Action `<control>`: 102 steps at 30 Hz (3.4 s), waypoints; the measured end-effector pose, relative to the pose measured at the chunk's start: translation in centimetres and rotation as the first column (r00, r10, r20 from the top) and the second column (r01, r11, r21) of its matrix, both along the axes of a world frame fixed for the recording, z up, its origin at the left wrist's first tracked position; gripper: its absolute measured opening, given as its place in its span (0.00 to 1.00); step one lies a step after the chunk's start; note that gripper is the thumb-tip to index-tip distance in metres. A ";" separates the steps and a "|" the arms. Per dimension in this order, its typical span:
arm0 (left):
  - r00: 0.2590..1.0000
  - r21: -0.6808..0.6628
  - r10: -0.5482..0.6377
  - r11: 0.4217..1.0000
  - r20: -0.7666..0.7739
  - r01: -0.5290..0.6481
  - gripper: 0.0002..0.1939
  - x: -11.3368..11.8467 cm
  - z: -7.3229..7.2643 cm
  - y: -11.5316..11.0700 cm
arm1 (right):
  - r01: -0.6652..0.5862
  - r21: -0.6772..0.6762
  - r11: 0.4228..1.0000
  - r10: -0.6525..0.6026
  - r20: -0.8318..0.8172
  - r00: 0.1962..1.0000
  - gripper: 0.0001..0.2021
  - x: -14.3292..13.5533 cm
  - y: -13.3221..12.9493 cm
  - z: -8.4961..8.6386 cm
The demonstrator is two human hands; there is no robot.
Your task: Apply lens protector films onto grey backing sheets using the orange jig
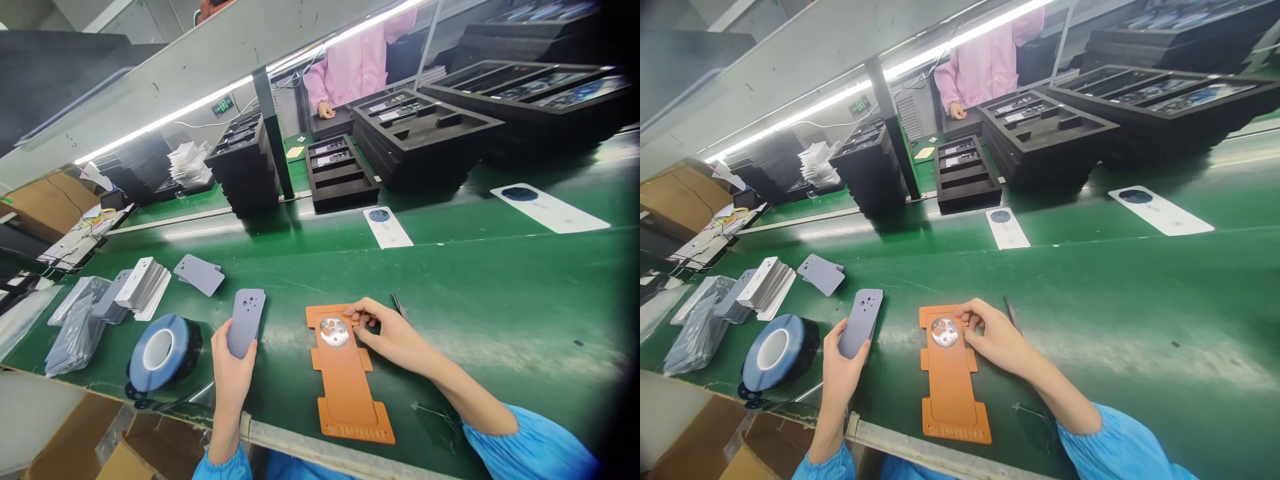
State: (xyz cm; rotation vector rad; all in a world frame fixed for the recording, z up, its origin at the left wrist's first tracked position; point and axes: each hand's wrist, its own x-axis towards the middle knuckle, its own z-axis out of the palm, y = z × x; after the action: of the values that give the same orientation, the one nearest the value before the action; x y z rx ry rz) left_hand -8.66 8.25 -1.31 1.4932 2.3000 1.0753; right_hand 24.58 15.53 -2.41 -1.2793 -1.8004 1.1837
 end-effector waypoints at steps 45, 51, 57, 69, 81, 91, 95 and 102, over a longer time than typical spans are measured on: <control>0.638 0.109 -0.311 0.936 0.704 0.335 0.26 12.3 -0.8 -4.5 | -0.133 -0.161 0.978 0.055 -0.415 0.908 0.32 -2.0 -2.5 2.1; 0.852 0.074 -0.521 0.853 0.053 0.517 0.33 10.7 -1.5 -5.2 | -0.134 -0.046 0.990 0.118 -0.260 0.958 0.29 -1.2 -2.4 2.0; 0.791 -0.094 -0.612 0.786 0.026 0.611 0.31 10.1 -2.3 -5.8 | -0.124 0.166 0.978 0.117 0.054 0.992 0.29 -0.8 -2.4 2.5; 0.754 -0.201 -0.657 0.737 0.013 0.646 0.32 9.9 -2.7 -5.9 | -0.173 0.327 0.929 -0.033 0.538 0.842 0.31 -2.4 -4.2 0.5; 0.721 -0.168 -0.692 0.715 -0.035 0.679 0.37 9.8 -3.3 -5.9 | -0.268 0.418 0.868 -0.134 0.718 0.683 0.44 -5.6 -8.3 -0.8; 0.716 -0.121 -0.691 0.723 -0.101 0.680 0.37 9.8 -3.6 -5.9 | -0.171 0.418 0.892 -0.219 0.732 0.645 0.46 -8.4 -5.6 0.3; 0.721 -0.115 -0.687 0.727 -0.093 0.677 0.37 9.8 -3.9 -5.9 | -0.204 0.428 0.881 -0.217 0.746 0.630 0.43 -8.3 -6.3 0.3; 0.746 -0.061 -0.663 0.749 -0.069 0.660 0.34 9.7 -4.5 -6.2 | -0.311 0.442 0.841 -0.164 0.757 0.632 0.42 -6.2 -10.2 -0.3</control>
State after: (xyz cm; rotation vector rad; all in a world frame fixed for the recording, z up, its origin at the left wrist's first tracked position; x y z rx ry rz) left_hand 1.05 2.08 -5.76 2.1316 1.5623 0.7578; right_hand 18.34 5.35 -2.70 -1.4594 -2.5689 0.0060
